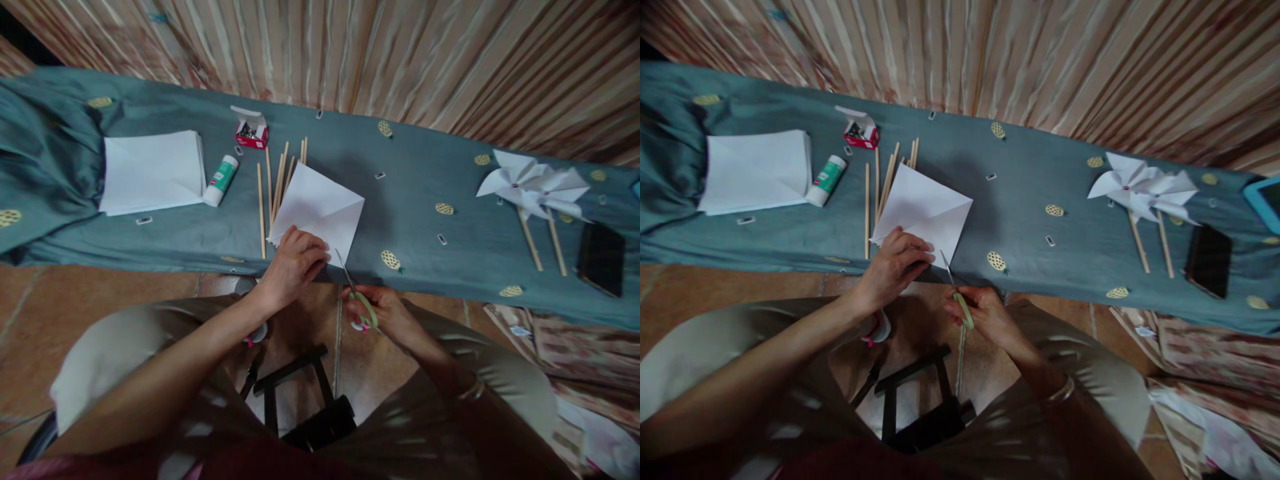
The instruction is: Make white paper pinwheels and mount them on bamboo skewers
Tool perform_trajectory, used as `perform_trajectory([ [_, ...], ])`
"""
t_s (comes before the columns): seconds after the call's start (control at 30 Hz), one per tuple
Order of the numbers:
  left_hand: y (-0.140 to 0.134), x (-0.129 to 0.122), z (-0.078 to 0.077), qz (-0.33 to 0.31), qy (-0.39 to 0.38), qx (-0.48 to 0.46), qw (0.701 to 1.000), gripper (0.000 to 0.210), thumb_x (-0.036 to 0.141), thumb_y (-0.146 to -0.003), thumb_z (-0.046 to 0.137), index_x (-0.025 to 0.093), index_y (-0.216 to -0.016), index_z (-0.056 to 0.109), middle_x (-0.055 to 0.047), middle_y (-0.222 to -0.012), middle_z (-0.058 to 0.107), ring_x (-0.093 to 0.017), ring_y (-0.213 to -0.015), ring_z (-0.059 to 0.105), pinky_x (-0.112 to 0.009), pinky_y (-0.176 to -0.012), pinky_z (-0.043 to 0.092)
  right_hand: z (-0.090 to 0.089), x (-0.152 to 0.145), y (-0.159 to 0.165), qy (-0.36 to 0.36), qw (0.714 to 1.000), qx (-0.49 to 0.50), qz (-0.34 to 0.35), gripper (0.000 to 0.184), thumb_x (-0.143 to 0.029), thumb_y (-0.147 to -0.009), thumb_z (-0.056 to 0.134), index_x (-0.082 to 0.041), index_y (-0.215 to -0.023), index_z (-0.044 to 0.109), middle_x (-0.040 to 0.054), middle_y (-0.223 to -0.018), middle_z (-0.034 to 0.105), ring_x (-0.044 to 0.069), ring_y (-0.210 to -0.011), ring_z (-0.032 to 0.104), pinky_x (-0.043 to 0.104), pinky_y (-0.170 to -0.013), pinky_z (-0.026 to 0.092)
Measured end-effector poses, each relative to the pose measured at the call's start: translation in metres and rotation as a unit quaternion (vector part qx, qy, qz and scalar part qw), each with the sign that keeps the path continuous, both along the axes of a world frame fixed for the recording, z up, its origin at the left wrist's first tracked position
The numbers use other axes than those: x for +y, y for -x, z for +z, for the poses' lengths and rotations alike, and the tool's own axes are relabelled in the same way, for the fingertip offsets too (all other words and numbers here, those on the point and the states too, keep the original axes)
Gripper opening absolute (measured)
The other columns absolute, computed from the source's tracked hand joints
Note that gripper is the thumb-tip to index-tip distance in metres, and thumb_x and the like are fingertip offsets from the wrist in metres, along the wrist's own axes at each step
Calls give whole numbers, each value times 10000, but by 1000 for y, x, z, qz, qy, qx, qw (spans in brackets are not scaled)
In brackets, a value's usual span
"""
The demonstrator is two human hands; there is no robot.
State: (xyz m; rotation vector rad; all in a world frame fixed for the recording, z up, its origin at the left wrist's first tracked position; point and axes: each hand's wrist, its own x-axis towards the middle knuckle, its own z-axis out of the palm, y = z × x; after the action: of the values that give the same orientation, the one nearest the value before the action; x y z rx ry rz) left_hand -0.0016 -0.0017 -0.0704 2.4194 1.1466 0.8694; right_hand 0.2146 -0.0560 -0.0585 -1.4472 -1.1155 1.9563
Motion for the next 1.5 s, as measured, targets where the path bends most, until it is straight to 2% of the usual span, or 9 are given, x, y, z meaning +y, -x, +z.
perform_trajectory([
  [0.17,0,1,4,0,0,-7,1000,84,158,-891,590,185,-929,660,-68,-1032,675,-212,-997,594,-510,-1045,364,-1,0,0,3,1000,5,-2,418,-499,-598,818,-171,-810,669,-47,-604,585,79,-482,518,226,-481,430],
  [0.3,4,-3,15,3,5,-48,999,105,171,-881,602,169,-973,653,-89,-1026,661,-211,-996,590,-404,-899,481,3,2,-1,-5,1000,3,-7,413,-492,-603,820,-173,-818,670,-47,-602,582,75,-474,505,218,-459,413],
  [0.43,5,-14,27,16,130,-140,981,109,239,-874,621,173,-808,675,-52,-863,663,-171,-831,622,-311,-738,508,9,6,-1,-31,999,3,-30,421,-501,-618,816,-175,-841,670,-46,-605,583,63,-457,489,202,-428,396],
  [0.5,2,-19,32,41,280,-236,930,180,305,-852,645,171,-734,667,-38,-780,669,-150,-710,627,-282,-644,504,11,7,0,-41,998,15,-41,428,-511,-615,817,-173,-829,664,-48,-592,575,59,-443,475,197,-411,387],
  [0.6,-5,-19,37,107,498,-426,748,249,403,-782,711,173,-864,666,-66,-903,721,-175,-746,678,-306,-645,541,15,8,4,-38,997,31,-51,442,-512,-596,828,-171,-819,655,-52,-574,563,58,-438,465,196,-398,374],
  [0.67,-8,-15,39,127,545,-509,654,332,429,-700,781,153,-842,664,-85,-925,726,-200,-820,693,-332,-711,561,17,9,7,-35,998,35,-44,441,-504,-592,832,-170,-819,655,-49,-575,568,62,-447,472,199,-399,366],
  [0.73,-11,-9,41,140,553,-540,619,342,414,-651,820,129,-761,665,-78,-841,720,-185,-792,687,-310,-714,562,20,9,9,-40,998,31,-25,419,-473,-582,844,-172,-808,660,-49,-572,571,69,-458,486,204,-408,364],
  [1.03,-20,-4,43,199,491,-560,637,317,143,-593,826,193,-872,682,8,-782,717,-137,-693,647,-241,-591,534,19,9,11,-64,996,39,43,320,-399,-654,803,-186,-850,666,-50,-590,586,90,-492,518,221,-453,388],
  [1.5,-23,-8,42,197,465,-508,698,266,184,-611,785,204,-842,656,-1,-802,706,-158,-691,636,-284,-614,526,22,11,15,-61,995,66,44,471,-548,-675,763,-168,-942,682,-5,-628,648,81,-481,510,197,-412,353],
])
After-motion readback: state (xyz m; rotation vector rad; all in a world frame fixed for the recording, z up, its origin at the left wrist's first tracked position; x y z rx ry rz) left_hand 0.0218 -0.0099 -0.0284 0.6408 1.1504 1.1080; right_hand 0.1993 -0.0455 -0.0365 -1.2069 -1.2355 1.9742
